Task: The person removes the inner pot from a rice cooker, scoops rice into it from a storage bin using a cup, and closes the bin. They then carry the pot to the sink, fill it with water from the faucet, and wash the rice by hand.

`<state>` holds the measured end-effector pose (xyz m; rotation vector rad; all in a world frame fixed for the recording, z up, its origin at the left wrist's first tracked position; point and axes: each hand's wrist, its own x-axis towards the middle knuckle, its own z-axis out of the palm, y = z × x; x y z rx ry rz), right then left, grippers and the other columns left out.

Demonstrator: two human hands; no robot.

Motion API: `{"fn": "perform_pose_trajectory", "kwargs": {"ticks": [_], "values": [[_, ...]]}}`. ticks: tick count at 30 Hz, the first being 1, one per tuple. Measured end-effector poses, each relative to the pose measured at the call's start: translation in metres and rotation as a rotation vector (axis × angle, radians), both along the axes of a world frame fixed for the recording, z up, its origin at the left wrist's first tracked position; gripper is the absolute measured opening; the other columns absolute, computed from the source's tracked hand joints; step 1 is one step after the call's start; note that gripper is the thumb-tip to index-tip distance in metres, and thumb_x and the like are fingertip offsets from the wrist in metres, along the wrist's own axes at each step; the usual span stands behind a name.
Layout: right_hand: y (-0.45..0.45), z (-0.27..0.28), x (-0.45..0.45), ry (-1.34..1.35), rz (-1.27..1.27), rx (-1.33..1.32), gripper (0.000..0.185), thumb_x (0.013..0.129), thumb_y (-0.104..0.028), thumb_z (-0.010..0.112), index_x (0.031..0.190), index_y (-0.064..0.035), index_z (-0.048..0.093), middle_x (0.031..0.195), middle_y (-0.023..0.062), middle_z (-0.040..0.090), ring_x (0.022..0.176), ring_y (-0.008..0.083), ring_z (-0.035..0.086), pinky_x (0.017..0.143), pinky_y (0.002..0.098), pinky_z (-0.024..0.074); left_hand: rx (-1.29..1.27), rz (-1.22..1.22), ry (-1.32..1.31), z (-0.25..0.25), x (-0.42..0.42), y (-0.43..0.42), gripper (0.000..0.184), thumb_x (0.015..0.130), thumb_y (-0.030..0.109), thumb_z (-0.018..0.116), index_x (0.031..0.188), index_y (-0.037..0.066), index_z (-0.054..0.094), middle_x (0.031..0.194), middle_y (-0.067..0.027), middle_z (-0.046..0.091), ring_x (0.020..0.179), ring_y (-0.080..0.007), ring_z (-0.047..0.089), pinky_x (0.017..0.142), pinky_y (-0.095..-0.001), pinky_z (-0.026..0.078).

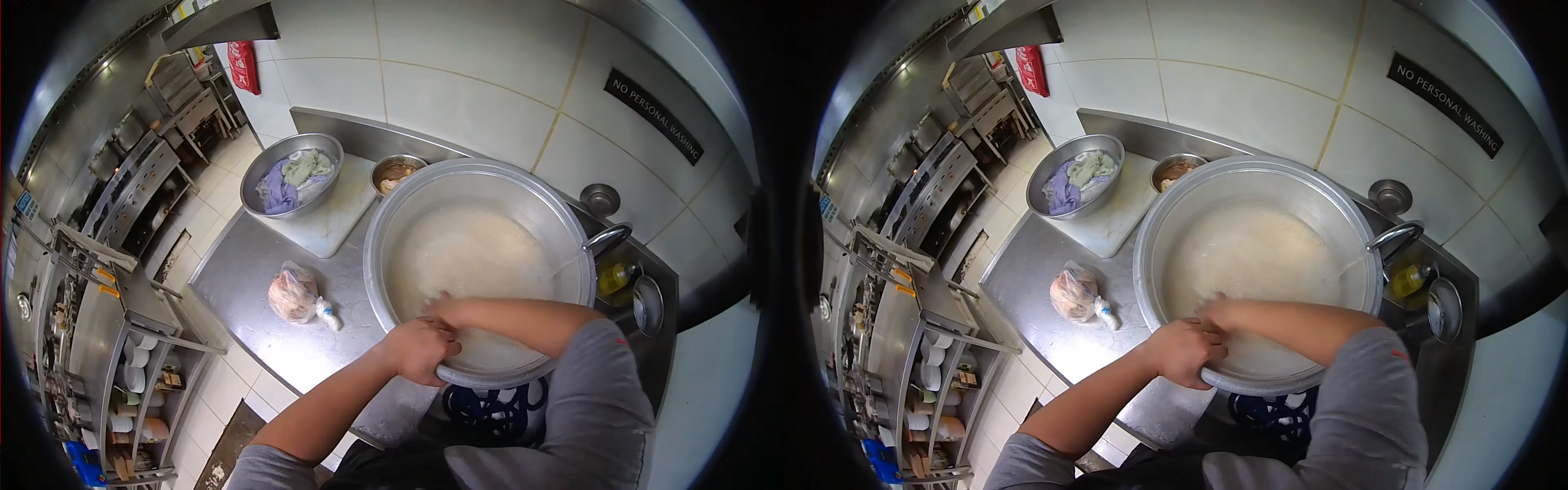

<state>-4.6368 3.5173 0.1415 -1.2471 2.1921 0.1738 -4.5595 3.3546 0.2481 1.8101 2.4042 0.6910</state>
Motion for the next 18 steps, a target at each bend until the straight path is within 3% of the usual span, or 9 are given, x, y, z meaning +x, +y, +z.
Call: {"fn": "perform_pose_trajectory", "kwargs": {"ticks": [1, 3, 7, 9, 11, 13, 15, 18], "values": [[0.018, 0.024, 0.025, -0.02, 0.007, -0.092, 0.049, 0.086, -0.025, 0.067, 0.133, -0.0105, 0.058, 0.136, 0.0095, 0.059, 0.139, 0.0316, 0.044, 0.111, 0.0658, 0.0326, 0.006, -0.002, 0.002, 0.004, 0.001, 0.0, 0.048, 0.064, 0.042, 0.08, 0.095, 0.009, 0.065, 0.093, -0.0093, 0.067, 0.094, -0.0307, 0.065, 0.085, -0.0438, 0.051], [0.062, 0.018, 0.063, 0.228, 0.202, 0.027, 0.053, 0.088, -0.032, 0.065, 0.136, -0.0133, 0.056, 0.143, 0.0103, 0.054, 0.146, 0.0337, 0.033, 0.113, 0.0672, 0.0295, -0.146, 0.02, -0.088, 0.015, 0.003, 0.001, 0.047, 0.065, 0.042, 0.08, 0.095, 0.008, 0.066, 0.093, -0.0091, 0.068, 0.095, -0.0307, 0.066, 0.086, -0.044, 0.051], [0.109, 0.014, 0.06, 0.28, 0.165, -0.099, 0.046, 0.09, -0.031, 0.06, 0.132, -0.0129, 0.06, 0.143, 0.0092, 0.054, 0.141, 0.0348, 0.041, 0.107, 0.0643, 0.0393, -0.194, 0.031, -0.084, 0.016, 0.003, 0.003, 0.048, 0.065, 0.043, 0.08, 0.094, 0.008, 0.066, 0.092, -0.0093, 0.068, 0.093, -0.0308, 0.066, 0.085, -0.0442, 0.051], [0.105, 0.003, 0.027, 0.181, -0.001, 0.262, 0.038, 0.09, -0.03, 0.058, 0.12, -0.0119, 0.07, 0.136, 0.0097, 0.062, 0.128, 0.0328, 0.056, 0.097, 0.0557, 0.0501, -0.24, 0.027, -0.093, 0.017, 0.003, 0.003, 0.047, 0.065, 0.043, 0.079, 0.094, 0.008, 0.066, 0.091, -0.0097, 0.067, 0.093, -0.0311, 0.066, 0.085, -0.0444, 0.051], [0.101, -0.005, -0.004, 0.129, -0.16, 0.28, 0.034, 0.089, -0.03, 0.055, 0.107, -0.0096, 0.075, 0.122, 0.0121, 0.069, 0.112, 0.0305, 0.066, 0.088, 0.049, 0.0543, -0.231, 0.036, -0.096, 0.017, 0.003, 0.003, 0.047, 0.065, 0.043, 0.079, 0.094, 0.008, 0.066, 0.091, -0.0098, 0.067, 0.093, -0.0314, 0.066, 0.085, -0.0445, 0.051], [0.107, -0.039, -0.037, 0.215, -0.357, 0.105, 0.028, 0.087, -0.031, 0.061, 0.091, -0.0095, 0.078, 0.104, 0.0145, 0.074, 0.099, 0.0317, 0.069, 0.087, 0.0447, 0.0549, -0.229, 0.045, -0.097, 0.018, 0.003, 0.003, 0.047, 0.065, 0.043, 0.079, 0.094, 0.008, 0.066, 0.09, -0.01, 0.067, 0.093, -0.0316, 0.066, 0.085, -0.0446, 0.051], [0.106, -0.039, -0.074, 0.18, -0.486, 0.061, 0.032, 0.089, -0.033, 0.058, 0.098, -0.0094, 0.077, 0.112, 0.016, 0.072, 0.106, 0.035, 0.067, 0.09, 0.0456, 0.0533, -0.227, 0.045, -0.105, 0.019, 0.003, 0.003, 0.046, 0.066, 0.043, 0.078, 0.094, 0.008, 0.066, 0.09, -0.0103, 0.067, 0.093, -0.0319, 0.066, 0.085, -0.0449, 0.051], [0.124, -0.066, -0.112, 0.191, -1.053, -0.086, 0.04, 0.091, -0.036, 0.058, 0.119, -0.0112, 0.071, 0.13, 0.0147, 0.065, 0.12, 0.0344, 0.062, 0.1, 0.0459, 0.0485, -0.238, 0.049, -0.119, 0.017, 0.002, 0.004, 0.046, 0.065, 0.042, 0.078, 0.094, 0.008, 0.066, 0.091, -0.0106, 0.067, 0.093, -0.0318, 0.066, 0.084, -0.0451, 0.052]]}}
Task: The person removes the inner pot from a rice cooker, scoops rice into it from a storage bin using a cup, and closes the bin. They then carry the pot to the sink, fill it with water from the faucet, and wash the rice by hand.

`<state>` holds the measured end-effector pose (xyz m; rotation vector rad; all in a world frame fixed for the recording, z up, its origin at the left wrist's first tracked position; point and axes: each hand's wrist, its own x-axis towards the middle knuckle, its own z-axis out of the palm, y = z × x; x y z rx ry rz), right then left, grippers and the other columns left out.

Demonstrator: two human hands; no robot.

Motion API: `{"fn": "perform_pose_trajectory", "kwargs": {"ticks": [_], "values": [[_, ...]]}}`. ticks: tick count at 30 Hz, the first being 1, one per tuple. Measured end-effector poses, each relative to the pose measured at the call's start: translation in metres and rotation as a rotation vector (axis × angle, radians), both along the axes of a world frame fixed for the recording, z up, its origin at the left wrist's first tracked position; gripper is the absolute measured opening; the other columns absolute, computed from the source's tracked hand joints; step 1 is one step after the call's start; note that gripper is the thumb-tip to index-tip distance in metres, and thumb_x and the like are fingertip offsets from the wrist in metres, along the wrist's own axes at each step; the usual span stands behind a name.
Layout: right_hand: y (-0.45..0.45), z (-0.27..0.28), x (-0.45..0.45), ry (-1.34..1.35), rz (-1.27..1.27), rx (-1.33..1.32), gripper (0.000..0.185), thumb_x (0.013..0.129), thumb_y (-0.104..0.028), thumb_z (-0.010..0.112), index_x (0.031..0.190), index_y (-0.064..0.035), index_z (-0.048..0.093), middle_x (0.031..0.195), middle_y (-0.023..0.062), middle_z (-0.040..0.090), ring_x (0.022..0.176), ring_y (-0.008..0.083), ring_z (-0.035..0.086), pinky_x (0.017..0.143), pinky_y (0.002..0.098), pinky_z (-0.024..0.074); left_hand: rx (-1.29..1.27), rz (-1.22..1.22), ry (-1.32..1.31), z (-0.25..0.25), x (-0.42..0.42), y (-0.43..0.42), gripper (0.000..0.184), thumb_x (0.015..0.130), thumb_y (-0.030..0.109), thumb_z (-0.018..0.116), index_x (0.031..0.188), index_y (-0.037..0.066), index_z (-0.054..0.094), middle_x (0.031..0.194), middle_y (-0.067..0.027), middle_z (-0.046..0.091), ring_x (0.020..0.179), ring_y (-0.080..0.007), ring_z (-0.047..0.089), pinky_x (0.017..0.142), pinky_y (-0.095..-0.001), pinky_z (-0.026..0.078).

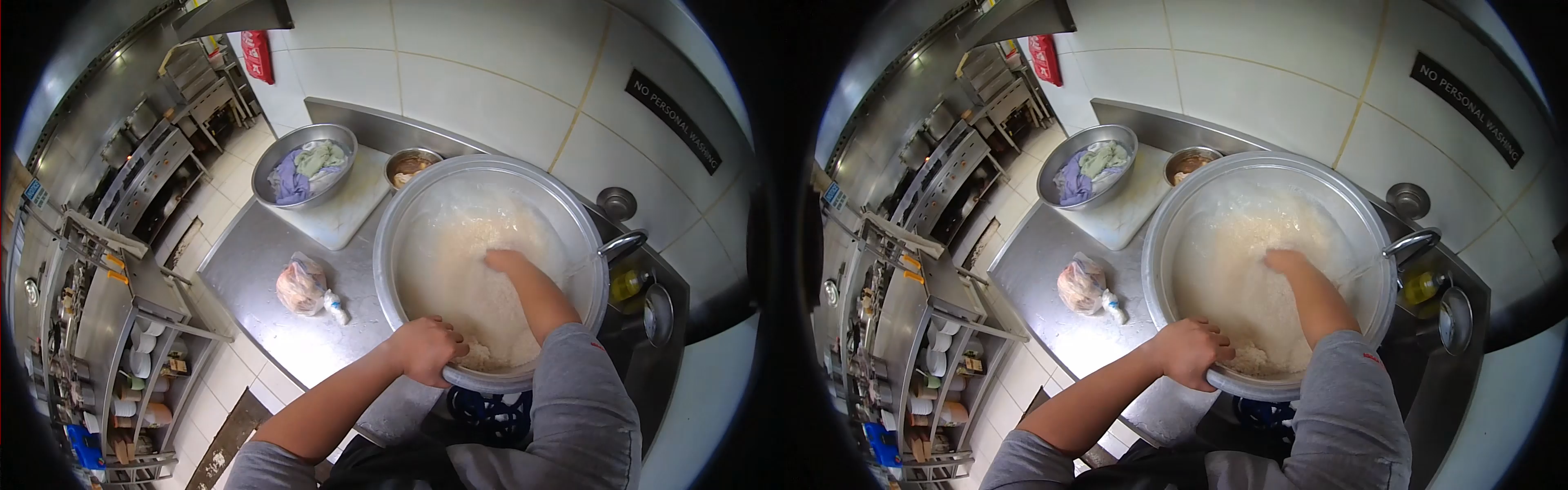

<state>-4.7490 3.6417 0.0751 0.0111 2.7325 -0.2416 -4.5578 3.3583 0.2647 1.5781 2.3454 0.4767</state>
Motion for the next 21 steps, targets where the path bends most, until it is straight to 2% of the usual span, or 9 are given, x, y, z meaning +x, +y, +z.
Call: {"fn": "perform_pose_trajectory", "kwargs": {"ticks": [1, 3, 6, 8, 9, 13, 15, 16, 21], "values": [[0.004, 0.0, 0.001, 0.106, -0.257, -0.071, 0.044, 0.091, -0.037, 0.059, 0.126, -0.0118, 0.068, 0.135, 0.0139, 0.063, 0.124, 0.0337, 0.06, 0.103, 0.046, 0.0469, -0.006, 0.012, -0.004, -0.001, 0.0, 0.0, 0.046, 0.065, 0.042, 0.078, 0.094, 0.008, 0.066, 0.091, -0.0106, 0.067, 0.093, -0.0318, 0.066, 0.084, -0.0451, 0.052], [0.047, -0.015, -0.032, 0.072, 0.261, 0.383, 0.05, 0.09, -0.038, 0.06, 0.134, -0.0132, 0.063, 0.14, 0.0122, 0.06, 0.129, 0.033, 0.056, 0.108, 0.0461, 0.0433, -0.007, 0.007, -0.001, 0.0, 0.0, -0.001, 0.045, 0.065, 0.042, 0.078, 0.094, 0.009, 0.067, 0.091, -0.0105, 0.066, 0.093, -0.0316, 0.065, 0.084, -0.0453, 0.052], [0.069, 0.036, -0.021, 0.074, 0.111, 0.374, 0.052, 0.092, -0.039, 0.059, 0.138, -0.0132, 0.06, 0.14, 0.0154, 0.059, 0.126, 0.0347, 0.059, 0.104, 0.0483, 0.046, -0.013, 0.023, 0.018, 0.003, 0.002, -0.001, 0.045, 0.065, 0.041, 0.078, 0.094, 0.009, 0.067, 0.09, -0.0104, 0.066, 0.093, -0.0313, 0.066, 0.084, -0.0446, 0.051], [0.086, 0.055, 0.005, -0.051, -0.01, 0.308, 0.051, 0.094, -0.037, 0.057, 0.137, -0.0092, 0.06, 0.136, 0.0209, 0.061, 0.119, 0.0356, 0.063, 0.098, 0.0493, 0.0507, 0.002, 0.021, 0.017, 0.0, 0.001, -0.001, 0.044, 0.065, 0.041, 0.078, 0.093, 0.009, 0.067, 0.089, -0.0103, 0.066, 0.093, -0.0312, 0.066, 0.084, -0.0442, 0.051], [0.109, 0.027, 0.008, -0.136, -0.026, 0.301, 0.047, 0.095, -0.034, 0.057, 0.133, -0.0064, 0.062, 0.13, 0.0222, 0.063, 0.114, 0.0348, 0.065, 0.094, 0.0494, 0.0523, 0.013, 0.021, 0.012, -0.002, 0.002, -0.001, 0.044, 0.065, 0.041, 0.078, 0.092, 0.009, 0.067, 0.089, -0.0102, 0.066, 0.092, -0.031, 0.066, 0.085, -0.0438, 0.05], [0.13, 0.025, 0.077, -0.415, 0.073, 0.057, 0.041, 0.097, -0.03, 0.055, 0.126, -0.0021, 0.064, 0.109, 0.0158, 0.071, 0.095, 0.028, 0.068, 0.083, 0.0451, 0.0548, 0.006, 0.01, 0.024, 0.001, 0.003, -0.002, 0.044, 0.064, 0.041, 0.079, 0.092, 0.009, 0.067, 0.088, -0.0099, 0.067, 0.093, -0.031, 0.066, 0.085, -0.0434, 0.05], [0.135, -0.021, 0.099, -0.494, 0.063, 0.031, 0.041, 0.098, -0.031, 0.054, 0.126, -0.0029, 0.064, 0.106, 0.0129, 0.071, 0.091, 0.026, 0.068, 0.081, 0.0438, 0.0548, 0.011, 0.008, 0.046, 0.0, 0.004, -0.002, 0.045, 0.063, 0.041, 0.08, 0.092, 0.009, 0.067, 0.088, -0.0094, 0.067, 0.093, -0.0312, 0.067, 0.085, -0.0436, 0.05], [0.134, -0.051, 0.113, -0.592, -0.118, -0.152, 0.045, 0.098, -0.035, 0.056, 0.129, -0.0047, 0.062, 0.113, 0.0117, 0.069, 0.097, 0.0255, 0.066, 0.085, 0.043, 0.0536, 0.017, 0.003, 0.047, -0.001, 0.004, -0.002, 0.045, 0.063, 0.041, 0.08, 0.092, 0.009, 0.067, 0.088, -0.0094, 0.067, 0.093, -0.0312, 0.067, 0.085, -0.0436, 0.05], [0.036, -0.039, 0.18, -0.564, 0.428, -0.039, 0.047, 0.098, -0.037, 0.054, 0.133, -0.0057, 0.059, 0.121, 0.0121, 0.065, 0.105, 0.0265, 0.062, 0.091, 0.0435, 0.0496, 0.044, 0.006, 0.058, -0.002, 0.005, -0.004, 0.045, 0.063, 0.041, 0.08, 0.092, 0.009, 0.067, 0.088, -0.0094, 0.068, 0.093, -0.0312, 0.067, 0.086, -0.0436, 0.05]]}}
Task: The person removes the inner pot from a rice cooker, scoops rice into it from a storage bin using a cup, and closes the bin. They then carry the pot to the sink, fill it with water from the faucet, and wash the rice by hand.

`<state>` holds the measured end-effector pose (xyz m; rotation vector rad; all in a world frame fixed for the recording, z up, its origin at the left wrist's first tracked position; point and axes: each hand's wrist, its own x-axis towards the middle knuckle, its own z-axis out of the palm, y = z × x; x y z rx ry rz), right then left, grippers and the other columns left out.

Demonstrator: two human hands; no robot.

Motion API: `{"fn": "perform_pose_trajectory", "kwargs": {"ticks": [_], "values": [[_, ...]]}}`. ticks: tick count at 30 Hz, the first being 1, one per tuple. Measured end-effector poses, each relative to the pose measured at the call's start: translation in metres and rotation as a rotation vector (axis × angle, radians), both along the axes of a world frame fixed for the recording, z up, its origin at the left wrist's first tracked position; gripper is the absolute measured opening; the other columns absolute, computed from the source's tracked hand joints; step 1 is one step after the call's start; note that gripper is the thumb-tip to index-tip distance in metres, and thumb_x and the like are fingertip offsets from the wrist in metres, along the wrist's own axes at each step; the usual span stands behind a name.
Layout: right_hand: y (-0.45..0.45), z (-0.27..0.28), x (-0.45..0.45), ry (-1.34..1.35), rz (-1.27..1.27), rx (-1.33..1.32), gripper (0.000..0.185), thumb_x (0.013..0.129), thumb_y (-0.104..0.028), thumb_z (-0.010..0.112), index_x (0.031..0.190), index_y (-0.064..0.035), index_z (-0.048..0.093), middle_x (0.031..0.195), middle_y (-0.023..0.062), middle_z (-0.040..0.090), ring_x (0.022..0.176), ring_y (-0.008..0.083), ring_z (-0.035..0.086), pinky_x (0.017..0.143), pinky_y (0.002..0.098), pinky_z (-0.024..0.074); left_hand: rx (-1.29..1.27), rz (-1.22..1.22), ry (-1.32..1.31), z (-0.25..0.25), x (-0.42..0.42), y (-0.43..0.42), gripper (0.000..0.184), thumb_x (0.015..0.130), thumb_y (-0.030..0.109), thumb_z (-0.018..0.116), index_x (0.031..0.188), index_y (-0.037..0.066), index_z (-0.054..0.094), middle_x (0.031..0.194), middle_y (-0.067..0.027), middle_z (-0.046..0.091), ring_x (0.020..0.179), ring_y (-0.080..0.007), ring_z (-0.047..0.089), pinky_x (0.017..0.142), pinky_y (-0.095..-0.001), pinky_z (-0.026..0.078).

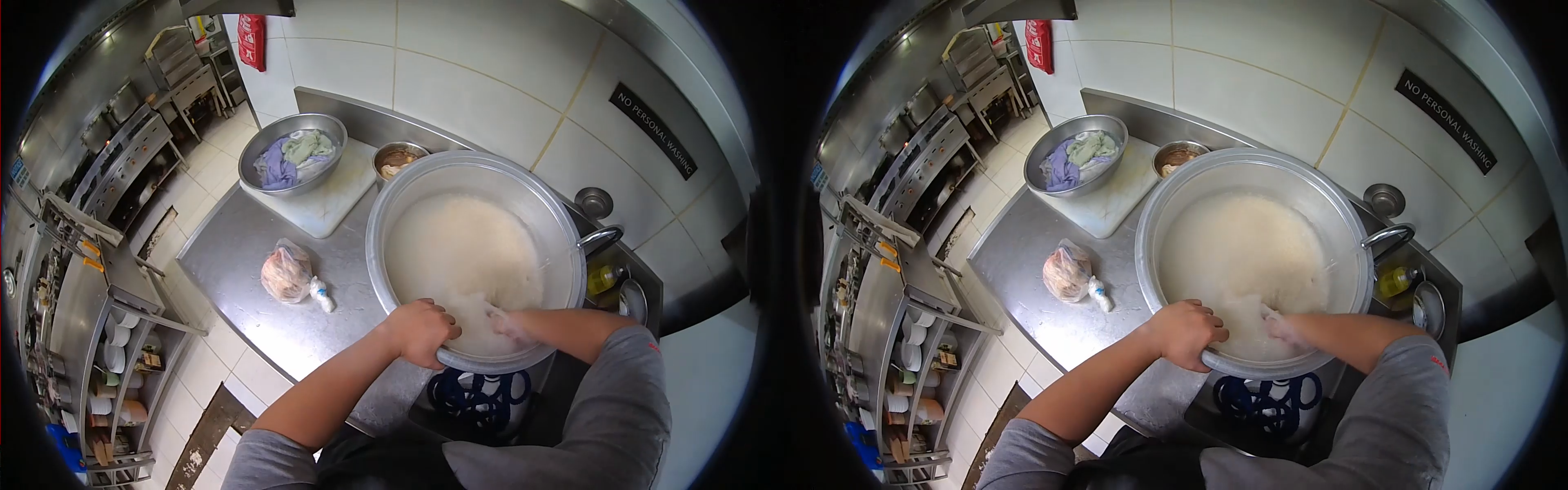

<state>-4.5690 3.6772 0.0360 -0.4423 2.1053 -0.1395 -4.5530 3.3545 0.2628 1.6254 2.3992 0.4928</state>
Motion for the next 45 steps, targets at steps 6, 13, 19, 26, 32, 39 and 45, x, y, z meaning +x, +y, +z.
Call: {"fn": "perform_pose_trajectory", "kwargs": {"ticks": [6, 13, 19, 26, 32, 39, 45], "values": [[-0.128, 0.027, -0.024, 0.219, 0.237, -0.144, 0.051, 0.099, -0.04, 0.053, 0.137, -0.0069, 0.055, 0.13, 0.0127, 0.06, 0.115, 0.0277, 0.057, 0.098, 0.0441, 0.0449, 0.064, -0.001, -0.004, -0.009, -0.002, 0.0, 0.047, 0.062, 0.041, 0.08, 0.096, 0.01, 0.068, 0.09, -0.0093, 0.068, 0.094, -0.0305, 0.067, 0.088, -0.0433, 0.05], [-0.159, 0.024, -0.158, 0.313, 0.051, 0.097, 0.055, 0.099, -0.043, 0.05, 0.142, -0.0083, 0.051, 0.14, 0.0133, 0.054, 0.126, 0.029, 0.052, 0.106, 0.0448, 0.0394, -0.017, -0.002, -0.039, -0.004, -0.005, -0.001, 0.05, 0.063, 0.042, 0.081, 0.097, 0.009, 0.068, 0.092, -0.0084, 0.067, 0.096, -0.0298, 0.066, 0.087, -0.0426, 0.05], [-0.011, -0.06, -0.246, 0.39, -0.24, 0.242, 0.059, 0.1, -0.045, 0.049, 0.147, -0.0095, 0.047, 0.149, 0.0138, 0.049, 0.136, 0.0302, 0.047, 0.113, 0.0454, 0.0347, -0.034, 0.004, -0.041, 0.0, -0.006, -0.001, 0.048, 0.063, 0.042, 0.08, 0.095, 0.009, 0.067, 0.091, -0.0085, 0.066, 0.094, -0.0295, 0.065, 0.086, -0.0423, 0.051], [0.052, 0.02, -0.188, 0.59, -0.306, 0.424, 0.059, 0.099, -0.043, 0.05, 0.148, -0.009, 0.047, 0.15, 0.0155, 0.049, 0.137, 0.0328, 0.047, 0.114, 0.0467, 0.0345, -0.027, -0.001, -0.029, 0.002, -0.005, 0.001, 0.047, 0.063, 0.041, 0.08, 0.094, 0.009, 0.067, 0.09, -0.0083, 0.067, 0.093, -0.0297, 0.066, 0.085, -0.0425, 0.05], [-0.007, -0.006, -0.123, 0.325, -0.097, 0.239, 0.059, 0.099, -0.041, 0.051, 0.148, -0.0083, 0.047, 0.149, 0.0171, 0.05, 0.136, 0.0352, 0.048, 0.114, 0.0478, 0.0351, -0.055, 0.002, -0.038, 0.002, -0.003, 0.003, 0.045, 0.063, 0.041, 0.079, 0.093, 0.009, 0.067, 0.089, -0.0084, 0.067, 0.092, -0.0299, 0.066, 0.086, -0.0428, 0.05], [-0.125, 0.01, -0.072, 0.252, 0.199, -0.086, 0.058, 0.098, -0.038, 0.053, 0.148, -0.0075, 0.048, 0.149, 0.0189, 0.05, 0.135, 0.038, 0.049, 0.114, 0.0492, 0.0357, -0.064, -0.001, -0.039, 0.001, -0.004, 0.003, 0.044, 0.064, 0.041, 0.079, 0.093, 0.009, 0.067, 0.089, -0.0086, 0.068, 0.092, -0.0301, 0.066, 0.086, -0.0433, 0.05], [-0.134, 0.008, -0.17, 0.27, 0.131, 0.131, 0.058, 0.097, -0.035, 0.054, 0.148, -0.0068, 0.048, 0.148, 0.0205, 0.051, 0.134, 0.0405, 0.05, 0.114, 0.0504, 0.0363, -0.063, -0.001, -0.045, 0.001, -0.005, 0.002, 0.046, 0.064, 0.042, 0.079, 0.094, 0.009, 0.066, 0.091, -0.0089, 0.067, 0.095, -0.0304, 0.066, 0.086, -0.0437, 0.051]]}}
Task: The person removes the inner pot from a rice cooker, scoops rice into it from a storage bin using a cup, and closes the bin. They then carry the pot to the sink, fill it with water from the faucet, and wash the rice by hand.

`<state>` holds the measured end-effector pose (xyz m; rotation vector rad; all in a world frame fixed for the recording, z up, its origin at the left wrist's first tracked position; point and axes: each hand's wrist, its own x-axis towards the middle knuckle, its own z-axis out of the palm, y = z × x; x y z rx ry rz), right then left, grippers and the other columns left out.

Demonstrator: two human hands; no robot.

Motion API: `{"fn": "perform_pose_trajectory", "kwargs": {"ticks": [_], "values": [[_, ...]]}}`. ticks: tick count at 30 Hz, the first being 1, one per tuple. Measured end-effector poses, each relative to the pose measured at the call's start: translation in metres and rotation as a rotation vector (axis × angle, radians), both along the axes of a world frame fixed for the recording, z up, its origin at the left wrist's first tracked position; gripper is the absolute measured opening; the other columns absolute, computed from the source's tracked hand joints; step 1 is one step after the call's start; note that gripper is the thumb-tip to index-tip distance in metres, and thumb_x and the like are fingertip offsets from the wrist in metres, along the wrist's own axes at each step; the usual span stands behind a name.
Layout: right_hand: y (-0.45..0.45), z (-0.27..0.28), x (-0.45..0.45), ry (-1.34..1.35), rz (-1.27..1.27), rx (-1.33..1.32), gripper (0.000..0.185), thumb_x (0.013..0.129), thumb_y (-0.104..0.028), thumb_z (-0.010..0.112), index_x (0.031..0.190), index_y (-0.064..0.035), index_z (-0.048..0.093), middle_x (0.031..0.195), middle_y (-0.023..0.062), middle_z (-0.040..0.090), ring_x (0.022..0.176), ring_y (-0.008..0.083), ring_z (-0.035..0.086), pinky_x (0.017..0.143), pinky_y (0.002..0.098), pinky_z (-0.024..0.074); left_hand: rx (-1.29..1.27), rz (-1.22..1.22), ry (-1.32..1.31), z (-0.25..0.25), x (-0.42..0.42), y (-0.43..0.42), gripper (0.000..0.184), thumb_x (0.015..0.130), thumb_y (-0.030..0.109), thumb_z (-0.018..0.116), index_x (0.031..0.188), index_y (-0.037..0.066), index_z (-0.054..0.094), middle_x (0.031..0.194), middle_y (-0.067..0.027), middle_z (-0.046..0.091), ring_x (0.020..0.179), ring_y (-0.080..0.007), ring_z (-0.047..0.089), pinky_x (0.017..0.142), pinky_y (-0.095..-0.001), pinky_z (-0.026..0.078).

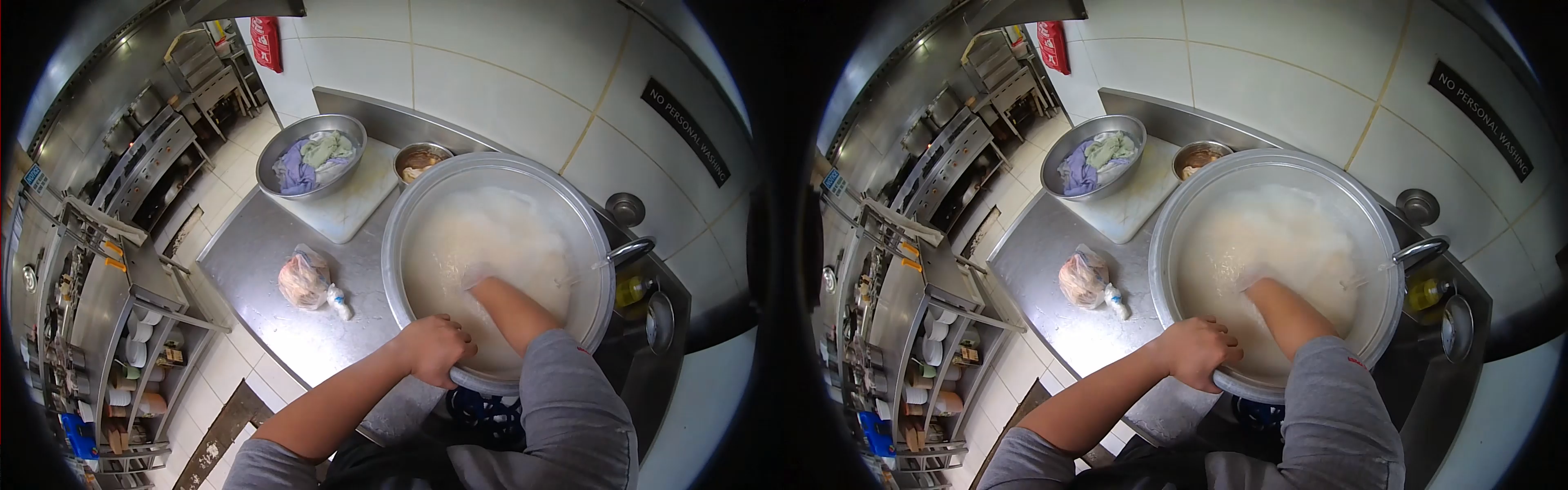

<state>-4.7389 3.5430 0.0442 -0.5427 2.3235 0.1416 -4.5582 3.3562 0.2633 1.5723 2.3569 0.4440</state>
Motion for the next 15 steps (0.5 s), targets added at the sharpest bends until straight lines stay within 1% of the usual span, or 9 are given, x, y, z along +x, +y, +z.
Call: {"fn": "perform_pose_trajectory", "kwargs": {"ticks": [3, 5, 7, 8, 10, 11, 13, 15], "values": [[0.041, -0.001, -0.055, 0.084, -0.167, 0.1, 0.058, 0.097, -0.034, 0.055, 0.148, -0.0065, 0.048, 0.148, 0.0213, 0.051, 0.134, 0.0417, 0.051, 0.114, 0.051, 0.0366, -0.015, 0.005, 0.0, 0.002, -0.002, -0.001, 0.047, 0.064, 0.042, 0.08, 0.095, 0.009, 0.066, 0.091, -0.0091, 0.067, 0.096, -0.0305, 0.066, 0.087, -0.0436, 0.051], [0.07, 0.018, -0.077, 0.276, -0.429, 0.153, 0.062, 0.092, -0.044, 0.063, 0.143, -0.0101, 0.054, 0.147, 0.0164, 0.054, 0.133, 0.0378, 0.052, 0.11, 0.0477, 0.0419, -0.018, 0.003, -0.009, 0.003, -0.001, -0.001, 0.047, 0.064, 0.042, 0.08, 0.095, 0.009, 0.066, 0.091, -0.0093, 0.067, 0.096, -0.0306, 0.066, 0.087, -0.0437, 0.051], [0.091, 0.098, -0.035, 0.504, -0.513, 0.089, 0.064, 0.09, -0.046, 0.066, 0.141, -0.0081, 0.056, 0.141, 0.0157, 0.058, 0.13, 0.0358, 0.055, 0.109, 0.0496, 0.0427, -0.017, 0.015, 0.0, 0.003, 0.0, 0.0, 0.046, 0.064, 0.042, 0.08, 0.095, 0.009, 0.066, 0.09, -0.0093, 0.067, 0.096, -0.0306, 0.066, 0.087, -0.044, 0.051], [0.105, 0.101, -0.03, 0.507, -0.519, 0.096, 0.064, 0.09, -0.046, 0.066, 0.141, -0.0081, 0.056, 0.141, 0.0157, 0.058, 0.13, 0.0358, 0.055, 0.109, 0.0496, 0.0427, -0.011, 0.007, 0.002, 0.003, 0.001, 0.0, 0.046, 0.064, 0.042, 0.08, 0.095, 0.009, 0.066, 0.09, -0.0093, 0.067, 0.096, -0.0306, 0.066, 0.087, -0.044, 0.051], [0.159, 0.106, -0.015, 0.361, -0.468, 0.001, 0.06, 0.092, -0.043, 0.064, 0.137, -0.0036, 0.058, 0.139, 0.021, 0.059, 0.123, 0.0374, 0.061, 0.103, 0.049, 0.0474, 0.0, 0.027, 0.003, 0.003, 0.002, 0.001, 0.046, 0.064, 0.041, 0.08, 0.094, 0.009, 0.066, 0.089, -0.009, 0.067, 0.095, -0.0306, 0.066, 0.087, -0.0443, 0.051], [0.177, 0.104, -0.005, 0.365, -0.473, 0.012, 0.06, 0.092, -0.043, 0.064, 0.137, -0.0036, 0.058, 0.139, 0.021, 0.059, 0.123, 0.0374, 0.061, 0.103, 0.049, 0.0474, 0.011, 0.02, 0.005, 0.002, 0.003, 0.001, 0.046, 0.064, 0.041, 0.08, 0.094, 0.009, 0.066, 0.089, -0.009, 0.067, 0.095, -0.0306, 0.066, 0.087, -0.0443, 0.051], [0.213, 0.069, 0.014, 0.238, -0.42, 0.049, 0.062, 0.092, -0.042, 0.064, 0.135, 0.0014, 0.059, 0.137, 0.0243, 0.059, 0.123, 0.0386, 0.06, 0.103, 0.0506, 0.0469, 0.022, 0.026, 0.008, 0.002, 0.003, 0.0, 0.047, 0.063, 0.041, 0.081, 0.095, 0.01, 0.067, 0.086, -0.0089, 0.067, 0.093, -0.0309, 0.066, 0.087, -0.044, 0.051], [0.221, 0.061, 0.049, 0.034, -0.305, 0.07, 0.055, 0.093, -0.037, 0.059, 0.132, 0.0032, 0.06, 0.131, 0.0261, 0.061, 0.117, 0.0386, 0.062, 0.1, 0.0497, 0.0486, 0.0, 0.015, 0.011, 0.005, 0.004, 0.001, 0.048, 0.063, 0.041, 0.081, 0.097, 0.01, 0.068, 0.089, -0.0083, 0.067, 0.095, -0.0301, 0.066, 0.087, -0.0436, 0.05]]}}
